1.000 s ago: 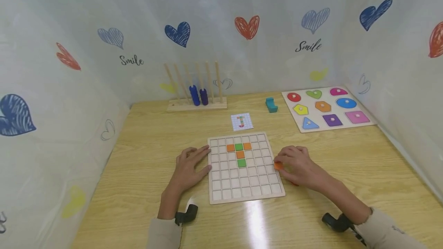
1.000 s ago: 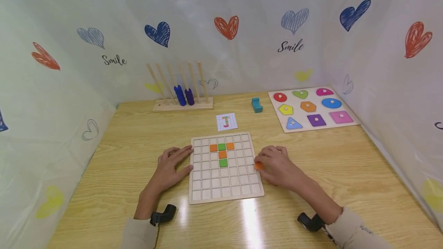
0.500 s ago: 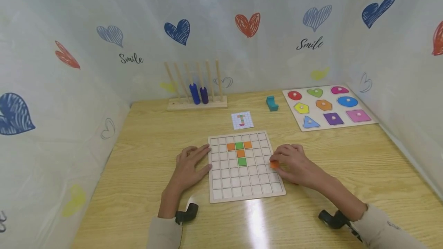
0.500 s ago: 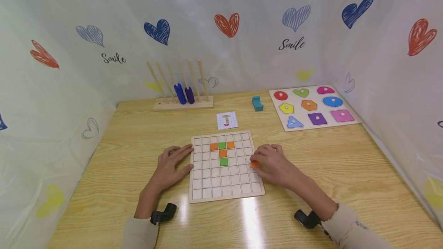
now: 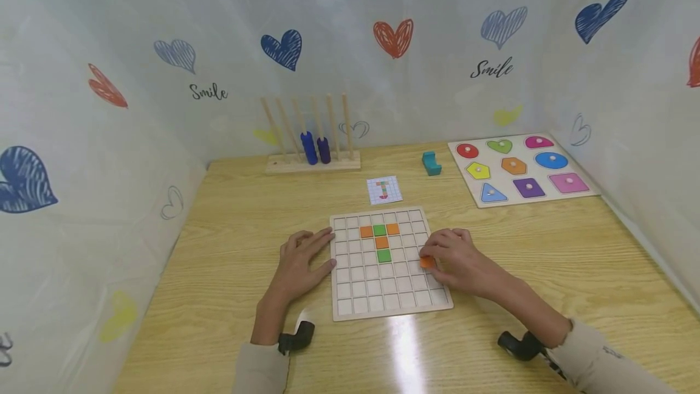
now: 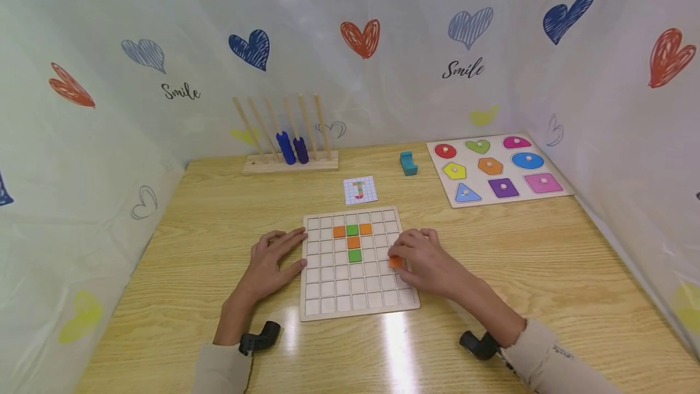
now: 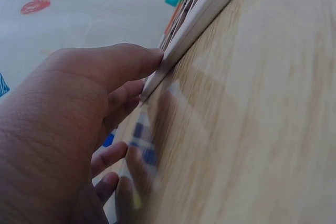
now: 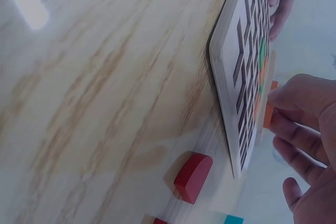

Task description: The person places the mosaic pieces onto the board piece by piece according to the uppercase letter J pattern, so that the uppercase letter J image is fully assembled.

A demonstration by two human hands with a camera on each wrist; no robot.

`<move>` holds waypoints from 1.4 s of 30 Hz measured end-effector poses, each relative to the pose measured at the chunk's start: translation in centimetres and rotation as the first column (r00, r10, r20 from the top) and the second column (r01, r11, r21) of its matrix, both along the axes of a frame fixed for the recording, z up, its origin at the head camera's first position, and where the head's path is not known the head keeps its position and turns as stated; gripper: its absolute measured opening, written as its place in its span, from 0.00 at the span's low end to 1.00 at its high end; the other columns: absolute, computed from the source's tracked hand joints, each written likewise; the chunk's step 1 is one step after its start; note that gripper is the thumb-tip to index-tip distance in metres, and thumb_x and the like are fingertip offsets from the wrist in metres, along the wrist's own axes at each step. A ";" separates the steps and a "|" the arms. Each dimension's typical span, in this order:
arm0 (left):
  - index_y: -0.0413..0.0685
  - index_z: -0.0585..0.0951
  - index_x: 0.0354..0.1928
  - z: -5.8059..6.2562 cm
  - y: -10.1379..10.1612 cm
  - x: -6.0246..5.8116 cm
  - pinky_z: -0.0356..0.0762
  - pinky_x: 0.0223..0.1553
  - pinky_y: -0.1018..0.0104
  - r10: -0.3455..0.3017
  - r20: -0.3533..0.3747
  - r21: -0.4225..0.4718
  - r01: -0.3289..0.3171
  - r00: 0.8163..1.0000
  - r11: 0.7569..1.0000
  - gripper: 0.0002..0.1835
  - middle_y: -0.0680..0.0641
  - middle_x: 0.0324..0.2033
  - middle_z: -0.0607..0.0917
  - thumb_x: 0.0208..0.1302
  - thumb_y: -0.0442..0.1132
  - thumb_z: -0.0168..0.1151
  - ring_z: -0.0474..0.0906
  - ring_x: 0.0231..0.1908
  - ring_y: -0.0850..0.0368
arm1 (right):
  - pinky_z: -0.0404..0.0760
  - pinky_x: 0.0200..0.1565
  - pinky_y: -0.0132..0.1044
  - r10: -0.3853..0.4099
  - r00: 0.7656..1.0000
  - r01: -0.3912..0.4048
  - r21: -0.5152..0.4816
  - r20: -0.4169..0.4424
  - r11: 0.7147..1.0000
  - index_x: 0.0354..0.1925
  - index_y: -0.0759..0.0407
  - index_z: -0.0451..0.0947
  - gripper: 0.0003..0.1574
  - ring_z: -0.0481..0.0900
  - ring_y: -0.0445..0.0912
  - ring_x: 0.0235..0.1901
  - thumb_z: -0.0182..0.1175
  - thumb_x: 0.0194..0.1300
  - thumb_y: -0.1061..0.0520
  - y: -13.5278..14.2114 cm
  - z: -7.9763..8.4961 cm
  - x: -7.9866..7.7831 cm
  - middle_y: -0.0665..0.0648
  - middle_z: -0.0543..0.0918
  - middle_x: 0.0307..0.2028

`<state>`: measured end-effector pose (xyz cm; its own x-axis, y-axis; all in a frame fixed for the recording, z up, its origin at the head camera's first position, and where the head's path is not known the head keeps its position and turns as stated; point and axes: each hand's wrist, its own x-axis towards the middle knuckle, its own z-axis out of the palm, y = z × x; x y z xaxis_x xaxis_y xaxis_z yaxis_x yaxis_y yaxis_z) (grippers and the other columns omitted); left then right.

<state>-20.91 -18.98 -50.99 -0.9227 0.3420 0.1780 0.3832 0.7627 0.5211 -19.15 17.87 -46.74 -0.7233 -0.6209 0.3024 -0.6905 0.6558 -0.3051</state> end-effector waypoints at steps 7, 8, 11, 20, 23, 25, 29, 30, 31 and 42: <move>0.59 0.73 0.71 0.1 0.0 0.0 0.50 0.65 0.41 0.001 0.008 -0.008 -0.001 1.000 1.000 0.30 0.60 0.70 0.70 0.67 0.54 0.62 0.60 0.67 0.48 | 0.66 0.51 0.52 0.031 0.999 -0.032 -0.008 -0.017 0.999 0.41 0.56 0.86 0.16 0.76 0.49 0.49 0.75 0.52 0.62 -0.6 -0.1 -0.1 0.49 0.82 0.42; 0.59 0.73 0.71 0.1 0.0 0.0 0.50 0.65 0.41 0.001 0.009 -0.008 -0.001 1.000 1.000 0.30 0.60 0.70 0.70 0.67 0.54 0.62 0.60 0.67 0.48 | 0.66 0.50 0.52 0.037 0.999 -0.037 -0.012 -0.018 0.999 0.41 0.56 0.86 0.16 0.76 0.49 0.49 0.75 0.52 0.62 -0.7 -0.1 -0.2 0.49 0.82 0.42; 0.59 0.73 0.71 0.1 0.0 0.0 0.50 0.65 0.41 0.003 0.007 -0.007 -0.003 1.000 1.000 0.30 0.59 0.70 0.70 0.67 0.54 0.62 0.60 0.67 0.48 | 0.66 0.50 0.51 0.049 0.999 -0.050 -0.020 -0.023 0.999 0.41 0.56 0.86 0.16 0.75 0.49 0.49 0.75 0.52 0.62 -0.9 -0.1 -0.2 0.49 0.82 0.42; 0.59 0.73 0.71 0.3 0.1 0.1 0.50 0.65 0.42 0.004 0.021 -0.002 -0.004 1.000 1.000 0.30 0.60 0.70 0.70 0.67 0.54 0.62 0.60 0.67 0.48 | 0.66 0.52 0.52 0.068 0.998 -0.068 -0.005 0.013 0.998 0.42 0.55 0.86 0.15 0.75 0.49 0.50 0.74 0.53 0.62 -1.6 0.1 -0.3 0.49 0.82 0.43; 0.59 0.74 0.70 0.3 0.0 0.1 0.50 0.64 0.42 0.004 0.016 0.001 -0.004 1.000 1.000 0.30 0.59 0.70 0.70 0.67 0.54 0.62 0.60 0.67 0.48 | 0.66 0.53 0.52 0.074 0.997 -0.074 -0.003 0.022 0.997 0.42 0.55 0.86 0.15 0.76 0.48 0.51 0.74 0.53 0.61 -1.8 0.1 -0.4 0.49 0.82 0.43; 0.58 0.74 0.70 0.2 0.0 0.1 0.50 0.64 0.41 0.003 0.012 0.001 -0.003 1.000 1.000 0.31 0.59 0.70 0.70 0.67 0.54 0.63 0.60 0.67 0.48 | 0.66 0.53 0.51 0.078 0.997 -0.078 -0.006 0.026 0.997 0.41 0.55 0.86 0.15 0.76 0.48 0.51 0.74 0.54 0.60 -2.0 0.1 -0.4 0.49 0.82 0.43; 0.59 0.73 0.71 0.0 0.0 0.0 0.50 0.65 0.42 0.001 0.014 -0.004 -0.001 1.000 1.000 0.30 0.60 0.70 0.70 0.67 0.54 0.62 0.60 0.67 0.48 | 0.66 0.54 0.50 0.082 0.996 -0.082 0.001 0.039 0.997 0.42 0.55 0.86 0.15 0.75 0.49 0.51 0.74 0.54 0.60 -2.3 0.0 -0.4 0.49 0.82 0.44; 0.60 0.73 0.71 0.0 0.0 0.0 0.50 0.65 0.42 0.000 0.014 -0.006 0.000 1.000 1.000 0.30 0.60 0.70 0.70 0.67 0.54 0.62 0.60 0.67 0.49 | 0.66 0.54 0.50 0.081 0.996 -0.081 0.003 0.046 0.997 0.42 0.55 0.86 0.15 0.75 0.49 0.51 0.74 0.55 0.60 -2.4 0.0 -0.4 0.49 0.82 0.44; 0.60 0.73 0.71 -0.1 -0.1 0.0 0.50 0.65 0.42 0.000 0.014 -0.008 0.001 1.000 1.000 0.31 0.60 0.70 0.70 0.67 0.55 0.62 0.60 0.67 0.49 | 0.66 0.54 0.50 0.080 0.995 -0.081 0.007 0.051 0.997 0.43 0.55 0.86 0.15 0.75 0.49 0.51 0.74 0.55 0.60 -2.5 0.0 -0.3 0.49 0.82 0.44; 0.59 0.74 0.70 0.1 -0.1 0.0 0.51 0.64 0.44 0.003 0.008 -0.003 -0.002 1.000 1.000 0.30 0.59 0.70 0.70 0.67 0.54 0.62 0.60 0.67 0.48 | 0.66 0.55 0.50 0.101 0.994 -0.101 0.002 0.039 0.995 0.42 0.55 0.86 0.13 0.75 0.48 0.51 0.72 0.55 0.60 -3.3 -0.1 -0.5 0.49 0.83 0.43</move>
